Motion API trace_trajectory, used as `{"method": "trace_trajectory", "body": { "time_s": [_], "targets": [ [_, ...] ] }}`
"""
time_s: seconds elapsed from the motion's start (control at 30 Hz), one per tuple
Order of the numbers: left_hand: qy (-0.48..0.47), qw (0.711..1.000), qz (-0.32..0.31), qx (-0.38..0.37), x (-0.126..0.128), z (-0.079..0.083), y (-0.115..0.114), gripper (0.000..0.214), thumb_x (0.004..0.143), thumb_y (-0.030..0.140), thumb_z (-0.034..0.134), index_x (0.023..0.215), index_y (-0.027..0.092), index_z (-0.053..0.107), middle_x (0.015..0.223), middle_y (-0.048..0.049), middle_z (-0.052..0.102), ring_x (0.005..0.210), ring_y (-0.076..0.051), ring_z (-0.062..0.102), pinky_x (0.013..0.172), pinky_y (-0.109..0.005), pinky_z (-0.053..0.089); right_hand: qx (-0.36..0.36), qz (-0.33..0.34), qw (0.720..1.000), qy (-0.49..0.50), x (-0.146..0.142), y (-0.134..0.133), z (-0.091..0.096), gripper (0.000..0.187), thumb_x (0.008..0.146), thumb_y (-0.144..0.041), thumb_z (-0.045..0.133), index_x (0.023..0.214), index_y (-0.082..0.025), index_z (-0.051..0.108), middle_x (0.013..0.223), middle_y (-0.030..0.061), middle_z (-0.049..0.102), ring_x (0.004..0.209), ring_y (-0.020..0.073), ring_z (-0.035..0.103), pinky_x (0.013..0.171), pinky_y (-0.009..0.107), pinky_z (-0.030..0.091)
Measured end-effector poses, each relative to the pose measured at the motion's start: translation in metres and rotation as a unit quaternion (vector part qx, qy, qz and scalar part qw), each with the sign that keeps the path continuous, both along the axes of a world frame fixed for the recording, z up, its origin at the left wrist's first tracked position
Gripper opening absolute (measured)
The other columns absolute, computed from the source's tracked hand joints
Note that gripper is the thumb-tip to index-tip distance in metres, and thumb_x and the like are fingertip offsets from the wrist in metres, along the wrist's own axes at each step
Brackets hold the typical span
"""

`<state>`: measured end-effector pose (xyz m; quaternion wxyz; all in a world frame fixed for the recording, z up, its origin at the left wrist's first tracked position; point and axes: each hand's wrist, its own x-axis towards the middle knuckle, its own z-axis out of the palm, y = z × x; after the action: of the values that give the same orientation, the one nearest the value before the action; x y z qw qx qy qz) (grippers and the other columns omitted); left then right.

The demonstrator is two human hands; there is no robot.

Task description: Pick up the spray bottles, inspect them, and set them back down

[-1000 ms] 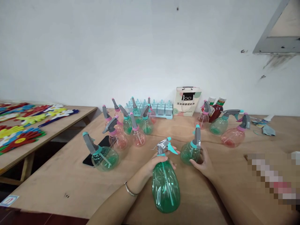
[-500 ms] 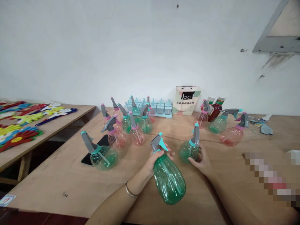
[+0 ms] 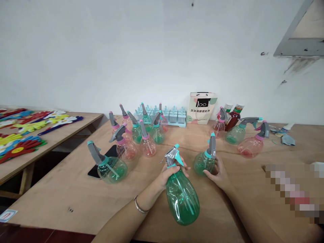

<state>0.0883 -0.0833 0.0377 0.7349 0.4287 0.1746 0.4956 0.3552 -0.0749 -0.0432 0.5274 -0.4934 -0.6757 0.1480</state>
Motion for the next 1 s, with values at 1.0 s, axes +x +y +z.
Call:
{"method": "trace_trajectory", "body": {
  "time_s": [1.0],
  "targets": [
    [0.455,0.675,0.513,0.273,-0.091,0.028,0.022,0.058,0.079,0.046,0.072,0.126,0.019,0.051,0.101,-0.0051,0.055,0.076,-0.018,0.057,0.072,-0.037,0.051,-0.003,0.004,1.000,0.010,0.001,0.001,-0.003,0.070,0.078,-0.049,0.075,0.136,-0.024,0.045,0.128,0.0139,0.058,0.121,0.0337,0.060,0.102,0.055,0.052]
  ]
}}
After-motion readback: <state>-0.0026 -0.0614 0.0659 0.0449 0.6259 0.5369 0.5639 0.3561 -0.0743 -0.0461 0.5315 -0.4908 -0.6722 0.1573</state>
